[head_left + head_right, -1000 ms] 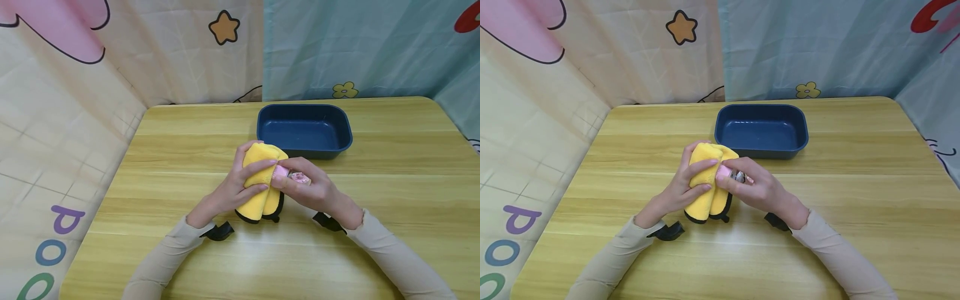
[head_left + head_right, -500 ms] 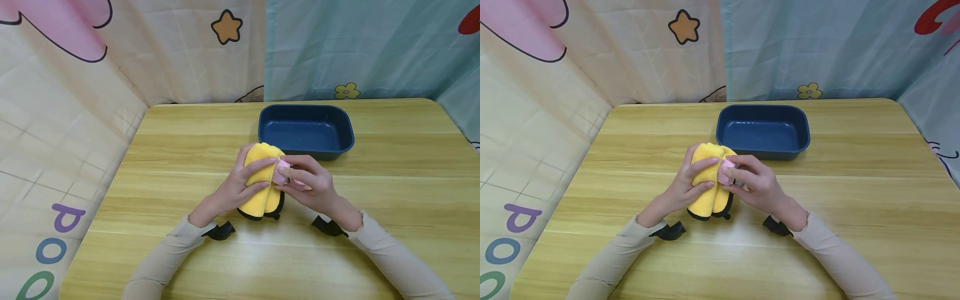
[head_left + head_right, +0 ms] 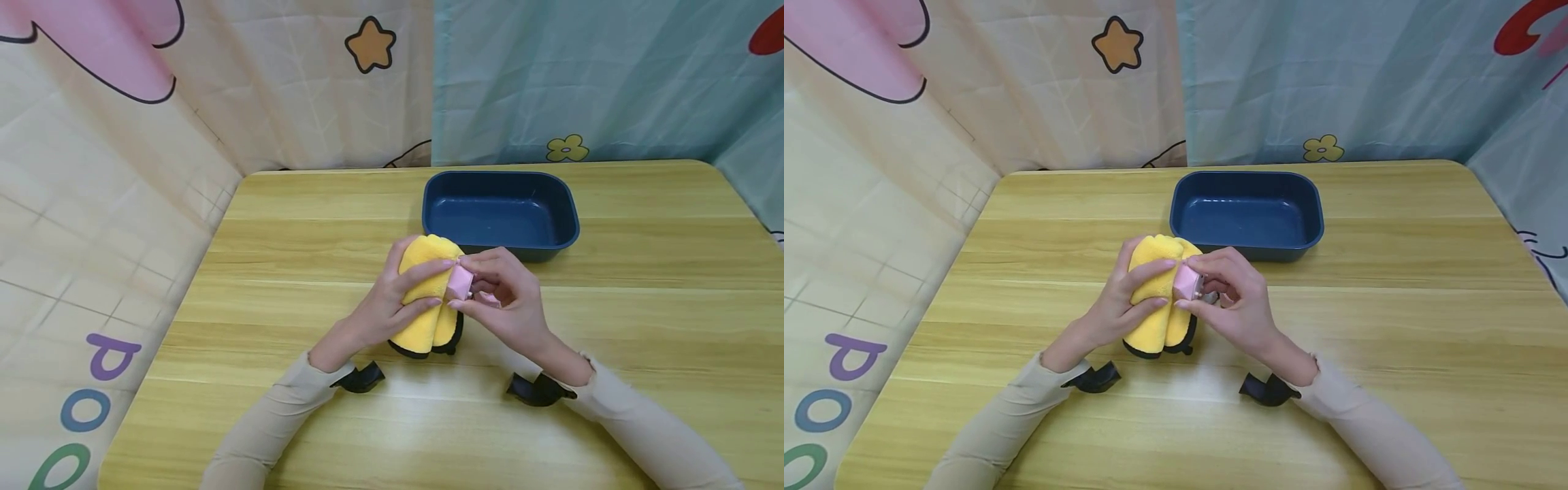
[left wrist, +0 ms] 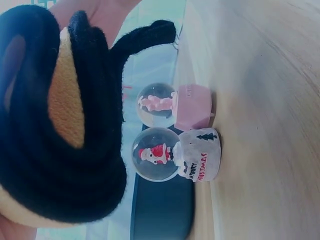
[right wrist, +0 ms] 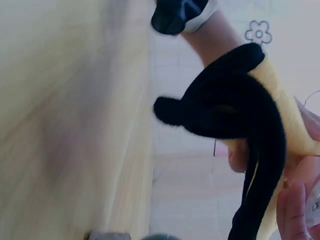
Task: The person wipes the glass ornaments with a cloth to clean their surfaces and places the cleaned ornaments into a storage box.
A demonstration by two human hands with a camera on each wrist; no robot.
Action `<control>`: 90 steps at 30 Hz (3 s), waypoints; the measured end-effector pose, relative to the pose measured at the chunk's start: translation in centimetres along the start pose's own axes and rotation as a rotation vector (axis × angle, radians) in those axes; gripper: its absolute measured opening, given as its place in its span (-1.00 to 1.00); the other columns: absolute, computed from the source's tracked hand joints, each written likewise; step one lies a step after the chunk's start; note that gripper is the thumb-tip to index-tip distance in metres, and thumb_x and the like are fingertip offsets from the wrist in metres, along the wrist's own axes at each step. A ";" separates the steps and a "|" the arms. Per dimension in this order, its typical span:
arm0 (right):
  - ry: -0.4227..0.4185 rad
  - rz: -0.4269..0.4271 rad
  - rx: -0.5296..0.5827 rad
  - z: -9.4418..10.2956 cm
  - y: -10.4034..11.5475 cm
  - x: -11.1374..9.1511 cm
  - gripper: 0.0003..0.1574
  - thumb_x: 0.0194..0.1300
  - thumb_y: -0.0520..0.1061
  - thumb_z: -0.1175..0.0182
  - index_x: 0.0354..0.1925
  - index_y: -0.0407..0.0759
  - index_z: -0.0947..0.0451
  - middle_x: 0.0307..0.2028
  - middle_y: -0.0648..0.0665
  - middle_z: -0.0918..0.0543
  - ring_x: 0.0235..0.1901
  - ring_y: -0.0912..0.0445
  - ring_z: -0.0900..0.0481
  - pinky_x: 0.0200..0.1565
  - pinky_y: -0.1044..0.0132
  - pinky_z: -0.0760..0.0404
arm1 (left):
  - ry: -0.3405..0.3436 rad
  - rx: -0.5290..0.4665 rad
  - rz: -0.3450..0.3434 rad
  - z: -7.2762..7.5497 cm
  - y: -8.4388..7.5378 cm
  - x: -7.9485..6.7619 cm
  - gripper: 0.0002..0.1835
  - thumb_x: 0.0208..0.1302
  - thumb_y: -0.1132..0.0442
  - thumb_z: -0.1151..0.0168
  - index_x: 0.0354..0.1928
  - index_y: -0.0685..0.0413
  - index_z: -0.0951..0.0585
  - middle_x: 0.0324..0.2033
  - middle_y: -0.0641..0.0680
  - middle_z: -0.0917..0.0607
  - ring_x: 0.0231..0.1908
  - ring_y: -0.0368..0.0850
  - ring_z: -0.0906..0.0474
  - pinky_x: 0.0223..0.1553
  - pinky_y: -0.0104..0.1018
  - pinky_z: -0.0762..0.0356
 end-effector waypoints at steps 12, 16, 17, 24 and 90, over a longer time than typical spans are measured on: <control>-0.050 -0.368 0.082 0.3 -2.2 -1.0 -0.46 0.00 -0.43 -0.33 -0.03 -0.07 -0.53 -0.12 0.06 -0.57 -0.21 0.25 -0.68 -0.21 0.39 -0.65 | 0.014 -0.001 -0.004 -0.2 0.1 0.0 -0.56 0.32 -0.13 0.04 0.16 -0.15 -0.37 0.21 0.26 -0.18 0.15 0.05 -0.28 0.09 -0.23 -0.42; -0.054 -0.339 0.153 0.1 -2.0 -0.9 -0.43 -0.02 -0.46 -0.33 -0.04 -0.07 -0.53 -0.12 0.02 -0.56 -0.19 0.22 -0.69 -0.22 0.37 -0.66 | 0.019 -0.028 0.016 -0.1 0.2 0.0 -0.55 0.32 -0.11 0.02 0.17 -0.14 -0.37 0.21 0.24 -0.19 0.16 0.03 -0.28 0.07 -0.25 -0.43; -0.055 -0.323 0.174 0.1 -2.0 -0.8 -0.43 -0.03 -0.49 -0.32 -0.05 -0.10 -0.52 -0.12 0.00 -0.56 -0.18 0.21 -0.69 -0.22 0.37 -0.66 | 0.021 -0.033 0.021 -0.1 0.3 0.0 -0.55 0.32 -0.11 0.02 0.17 -0.14 -0.37 0.21 0.23 -0.19 0.16 0.03 -0.28 0.07 -0.25 -0.44; -0.032 -0.253 0.185 -0.1 -1.6 -0.7 -0.43 -0.04 -0.48 -0.32 0.00 -0.27 -0.49 -0.14 -0.02 -0.55 -0.20 0.21 -0.68 -0.21 0.38 -0.66 | 0.034 -0.077 0.038 -0.1 0.4 0.1 -0.57 0.32 -0.04 -0.04 0.18 -0.11 -0.37 0.21 0.22 -0.18 0.16 0.01 -0.28 0.06 -0.27 -0.44; 0.030 0.497 -0.372 -1.0 2.9 -0.9 -0.63 0.10 -0.06 -0.35 -0.31 -0.38 -0.58 -0.26 -0.43 -0.53 -0.13 0.05 -0.59 0.06 0.47 -0.53 | 0.023 -0.067 -0.039 0.0 -0.8 0.2 -0.57 0.35 -0.08 0.03 0.14 -0.05 -0.37 0.18 0.27 -0.19 0.17 0.04 -0.27 0.09 -0.26 -0.42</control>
Point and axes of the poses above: each hand's wrist, its own x-axis towards the middle knuckle, its own z-axis out of the back of the hand, y = z × x, the point moved 9 cm from there along x, towards the middle knuckle
